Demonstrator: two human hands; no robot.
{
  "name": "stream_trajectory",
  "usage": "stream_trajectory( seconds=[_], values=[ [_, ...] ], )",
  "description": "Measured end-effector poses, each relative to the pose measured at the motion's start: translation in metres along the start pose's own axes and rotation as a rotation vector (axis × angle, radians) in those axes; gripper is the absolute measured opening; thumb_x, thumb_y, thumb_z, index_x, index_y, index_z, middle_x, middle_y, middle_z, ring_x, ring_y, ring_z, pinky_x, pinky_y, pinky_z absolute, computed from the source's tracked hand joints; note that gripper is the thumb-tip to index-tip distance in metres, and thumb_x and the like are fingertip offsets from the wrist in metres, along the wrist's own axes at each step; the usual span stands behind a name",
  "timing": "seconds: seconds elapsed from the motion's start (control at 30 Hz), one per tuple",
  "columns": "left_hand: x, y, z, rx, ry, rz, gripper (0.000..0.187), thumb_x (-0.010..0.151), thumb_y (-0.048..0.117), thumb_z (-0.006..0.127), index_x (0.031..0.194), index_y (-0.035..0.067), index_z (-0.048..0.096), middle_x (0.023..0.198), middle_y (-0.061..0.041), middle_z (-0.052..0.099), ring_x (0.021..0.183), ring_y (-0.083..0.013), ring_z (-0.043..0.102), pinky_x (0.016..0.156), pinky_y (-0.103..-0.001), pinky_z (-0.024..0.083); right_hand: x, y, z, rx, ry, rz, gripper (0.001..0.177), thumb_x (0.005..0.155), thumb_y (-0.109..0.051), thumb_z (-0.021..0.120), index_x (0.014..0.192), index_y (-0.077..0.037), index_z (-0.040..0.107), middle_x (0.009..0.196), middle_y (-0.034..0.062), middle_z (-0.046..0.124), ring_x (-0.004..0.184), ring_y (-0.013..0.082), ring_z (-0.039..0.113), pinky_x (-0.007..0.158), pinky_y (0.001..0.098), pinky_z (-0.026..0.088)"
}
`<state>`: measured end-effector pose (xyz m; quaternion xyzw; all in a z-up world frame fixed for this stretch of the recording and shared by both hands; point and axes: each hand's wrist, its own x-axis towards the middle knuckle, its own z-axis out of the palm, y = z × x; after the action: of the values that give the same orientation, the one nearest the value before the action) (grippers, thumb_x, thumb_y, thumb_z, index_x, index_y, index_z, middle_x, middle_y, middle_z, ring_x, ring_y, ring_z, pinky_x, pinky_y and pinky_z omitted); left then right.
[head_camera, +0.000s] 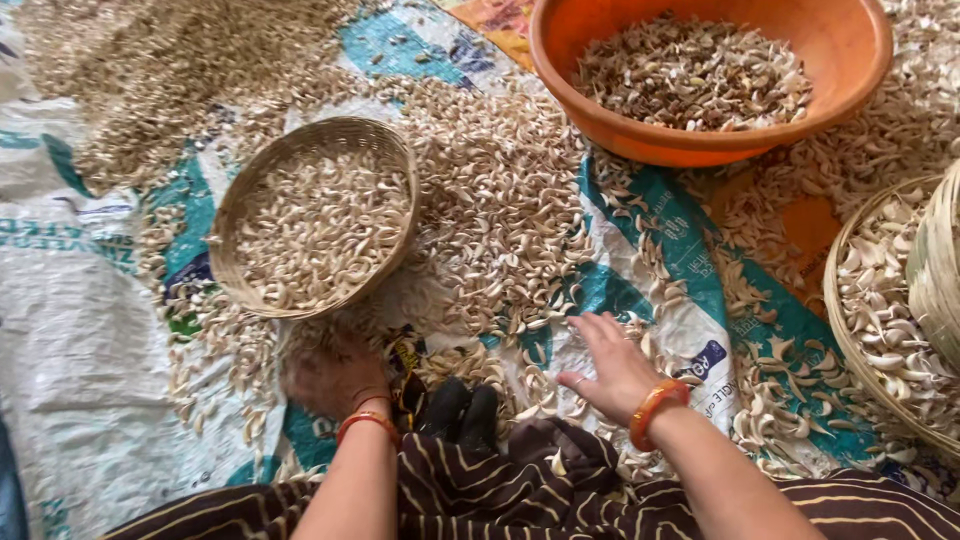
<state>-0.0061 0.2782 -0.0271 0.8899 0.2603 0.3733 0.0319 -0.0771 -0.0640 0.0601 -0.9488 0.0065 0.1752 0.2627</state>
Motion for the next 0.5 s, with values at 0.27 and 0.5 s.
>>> stream_trajectory(
  seconds=[0.27, 0.5],
  values=[
    [-0.023, 0.115, 0.034, -0.812, -0.526, 0.545, 0.047, 0.087, 0.030, 0.074, 0.131, 0.013, 0.066, 0.143, -0.012, 0.054, 0.140, -0.0325, 0.044, 0.117, -0.052, 0.038, 0.007, -0.013, 0.014, -0.020, -0.098, 0.015, 0.087, 0.084, -0.043, 0.076, 0.157, -0.020, 0.035, 0.163, 0.0105, 0.027, 0.154, 0.0296, 0.019, 0.125, 0.0423, 0.021],
    [-0.048, 0.225, 0.038, -0.872, -0.827, 0.229, 0.048, 0.082, 0.021, 0.074, 0.129, 0.023, 0.070, 0.147, -0.019, 0.040, 0.139, -0.0364, 0.031, 0.112, -0.050, 0.038, 0.022, 0.008, -0.004, 0.023, -0.073, 0.171, 0.093, 0.080, -0.040, 0.079, 0.156, -0.019, 0.028, 0.163, 0.0086, 0.029, 0.149, 0.0257, 0.033, 0.123, 0.0406, 0.030]
  ],
)
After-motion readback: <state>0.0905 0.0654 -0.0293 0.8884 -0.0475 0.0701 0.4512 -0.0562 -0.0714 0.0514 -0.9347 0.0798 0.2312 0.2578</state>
